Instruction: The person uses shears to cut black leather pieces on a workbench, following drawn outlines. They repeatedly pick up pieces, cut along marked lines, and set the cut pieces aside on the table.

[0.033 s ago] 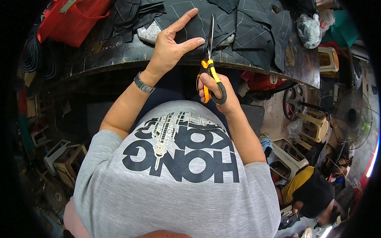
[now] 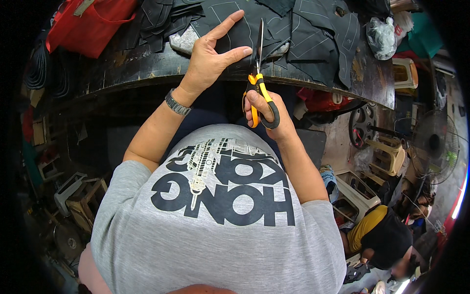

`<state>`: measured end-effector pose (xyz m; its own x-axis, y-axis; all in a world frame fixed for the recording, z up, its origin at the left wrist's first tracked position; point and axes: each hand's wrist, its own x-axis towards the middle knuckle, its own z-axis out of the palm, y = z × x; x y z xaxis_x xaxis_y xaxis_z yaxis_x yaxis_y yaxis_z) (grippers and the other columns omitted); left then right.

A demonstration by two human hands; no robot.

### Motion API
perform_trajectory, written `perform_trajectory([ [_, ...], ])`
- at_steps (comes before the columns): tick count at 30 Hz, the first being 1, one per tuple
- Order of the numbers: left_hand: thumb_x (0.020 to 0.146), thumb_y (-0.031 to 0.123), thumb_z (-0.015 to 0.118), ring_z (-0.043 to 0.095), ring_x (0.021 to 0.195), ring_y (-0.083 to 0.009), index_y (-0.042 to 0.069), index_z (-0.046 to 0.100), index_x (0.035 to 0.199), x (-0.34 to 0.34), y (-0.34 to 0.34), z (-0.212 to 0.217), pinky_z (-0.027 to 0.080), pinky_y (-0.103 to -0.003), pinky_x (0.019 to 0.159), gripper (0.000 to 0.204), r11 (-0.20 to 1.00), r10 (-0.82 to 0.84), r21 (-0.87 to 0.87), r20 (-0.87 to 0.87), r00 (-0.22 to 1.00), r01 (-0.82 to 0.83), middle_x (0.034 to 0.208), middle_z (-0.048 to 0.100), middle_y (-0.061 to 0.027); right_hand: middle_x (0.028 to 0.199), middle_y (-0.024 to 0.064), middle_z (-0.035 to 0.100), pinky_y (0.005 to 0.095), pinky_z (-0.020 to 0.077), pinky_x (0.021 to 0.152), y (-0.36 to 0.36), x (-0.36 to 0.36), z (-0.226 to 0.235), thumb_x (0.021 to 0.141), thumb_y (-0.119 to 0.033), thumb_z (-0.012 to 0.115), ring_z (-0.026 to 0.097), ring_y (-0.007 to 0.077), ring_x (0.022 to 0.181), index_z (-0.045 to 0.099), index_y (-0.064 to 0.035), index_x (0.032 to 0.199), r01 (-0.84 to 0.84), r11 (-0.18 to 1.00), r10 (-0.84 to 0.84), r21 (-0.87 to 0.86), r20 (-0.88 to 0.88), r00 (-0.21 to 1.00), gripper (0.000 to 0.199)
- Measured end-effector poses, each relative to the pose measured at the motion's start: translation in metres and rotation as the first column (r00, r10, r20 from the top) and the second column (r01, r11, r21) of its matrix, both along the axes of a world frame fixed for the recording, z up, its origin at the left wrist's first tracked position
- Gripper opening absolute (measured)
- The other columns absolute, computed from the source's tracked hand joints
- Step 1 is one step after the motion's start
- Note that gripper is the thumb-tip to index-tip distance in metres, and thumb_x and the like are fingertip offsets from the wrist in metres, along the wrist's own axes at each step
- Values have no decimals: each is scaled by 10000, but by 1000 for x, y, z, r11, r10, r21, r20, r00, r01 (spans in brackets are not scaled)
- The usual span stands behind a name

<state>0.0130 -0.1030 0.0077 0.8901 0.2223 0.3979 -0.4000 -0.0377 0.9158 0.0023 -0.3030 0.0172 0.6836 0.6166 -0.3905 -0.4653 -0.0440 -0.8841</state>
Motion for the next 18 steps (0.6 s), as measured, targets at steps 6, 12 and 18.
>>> perform_trajectory([
  [6, 803, 74, 782, 609, 1140, -160, 62, 504, 1408, 2, 8, 0, 497, -270, 973, 666, 997, -78, -34, -69, 995, 76, 1346, 581, -122, 585, 24, 532, 216, 432, 426, -4, -2, -6, 831, -470, 742, 519, 97, 457, 587, -48, 752, -9, 1000, 9, 14, -59, 998, 456],
  [12, 786, 111, 801, 603, 1132, -143, 57, 516, 1398, 11, 22, 3, 486, -261, 981, 677, 988, -149, 14, -85, 985, 151, 1336, 591, -112, 585, 26, 535, 211, 416, 400, -8, 4, -4, 833, -424, 747, 506, 90, 438, 583, -49, 719, -27, 1000, 26, -10, -26, 999, 425],
  [18, 772, 111, 808, 599, 1154, -152, 61, 524, 1391, 12, 30, 2, 474, -264, 999, 683, 973, -229, -27, -143, 963, 227, 1360, 580, -109, 562, 24, 520, 202, 410, 393, -10, 5, -5, 837, -395, 743, 495, 83, 421, 576, -51, 684, -79, 996, 78, -31, -23, 997, 412],
])
